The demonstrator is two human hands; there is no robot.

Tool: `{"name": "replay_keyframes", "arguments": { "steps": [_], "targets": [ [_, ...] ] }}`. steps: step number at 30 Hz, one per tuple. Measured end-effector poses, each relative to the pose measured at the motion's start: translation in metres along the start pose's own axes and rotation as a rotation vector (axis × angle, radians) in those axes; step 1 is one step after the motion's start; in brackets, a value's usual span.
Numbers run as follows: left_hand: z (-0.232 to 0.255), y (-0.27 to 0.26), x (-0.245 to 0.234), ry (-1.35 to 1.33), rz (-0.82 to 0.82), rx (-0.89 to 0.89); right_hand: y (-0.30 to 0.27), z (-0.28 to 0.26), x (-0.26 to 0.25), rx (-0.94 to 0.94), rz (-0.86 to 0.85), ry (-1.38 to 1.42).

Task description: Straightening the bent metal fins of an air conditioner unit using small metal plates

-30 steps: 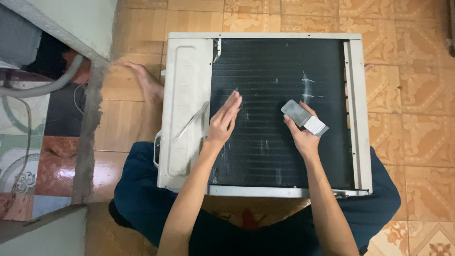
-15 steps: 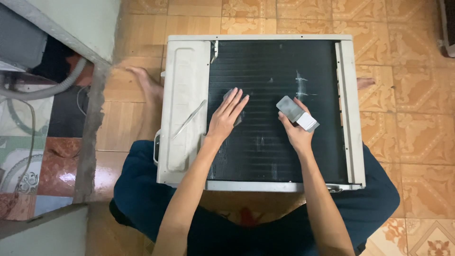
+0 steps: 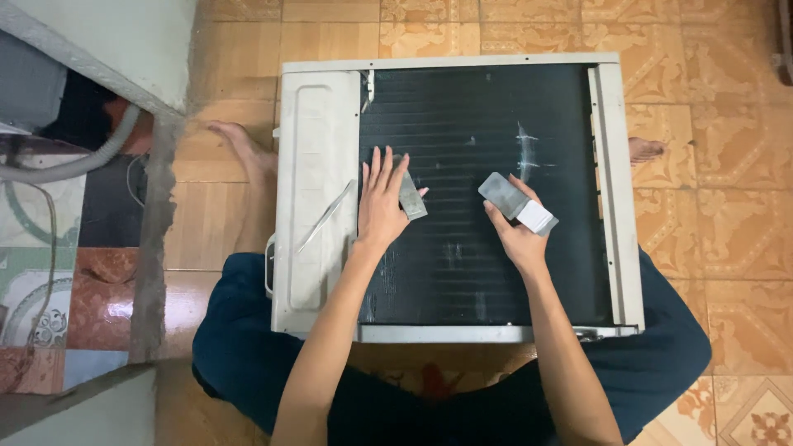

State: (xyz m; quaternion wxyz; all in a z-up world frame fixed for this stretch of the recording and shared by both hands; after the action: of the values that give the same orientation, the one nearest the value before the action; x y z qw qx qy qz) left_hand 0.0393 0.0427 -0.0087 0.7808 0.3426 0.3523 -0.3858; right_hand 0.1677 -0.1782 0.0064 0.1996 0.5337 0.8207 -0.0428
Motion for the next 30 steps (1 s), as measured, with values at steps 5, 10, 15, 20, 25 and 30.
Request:
{"name": "replay_keyframes", "arguments": {
  "steps": [5,10,15,20,25,30],
  "targets": [
    [-0.004,-0.001,0.007,0.046,-0.046,-0.007,0.001,0.000,-0.001,-0.056,-0.019,0.002],
    [0.000,0.000,0.005,0.057,0.008,0.022,0.001,0.009,-0.001,-0.094,0.016,0.011],
    [-0.003,-0.001,0.002,0.006,0.052,-0.001,0.002,0.018,-0.002,-0.074,0.018,0.000],
    [-0.004,-0.001,0.003,0.043,0.074,0.008,0.001,0.005,-0.003,-0.079,0.021,0.031],
    [-0.007,0.000,0.003,0.043,0.096,0.004,0.002,-0.007,-0.004,-0.044,0.009,0.034],
    [-0.015,0.001,0.010,0.016,0.040,-0.031,0.003,-0.021,-0.006,-0.029,-0.001,0.172]
  ]
}}
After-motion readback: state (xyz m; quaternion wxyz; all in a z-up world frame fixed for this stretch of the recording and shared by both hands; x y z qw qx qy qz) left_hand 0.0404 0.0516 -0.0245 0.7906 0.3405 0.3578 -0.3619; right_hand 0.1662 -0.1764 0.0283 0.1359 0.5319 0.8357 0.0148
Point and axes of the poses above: each hand's wrist, its own y-axis towards the middle knuckle, its own x-axis out of the palm, z = x × y, the point moved 9 cm from there along y, towards the middle knuckle, and after that the axes turned 2 degrees about -z, right-handed, at the moved point
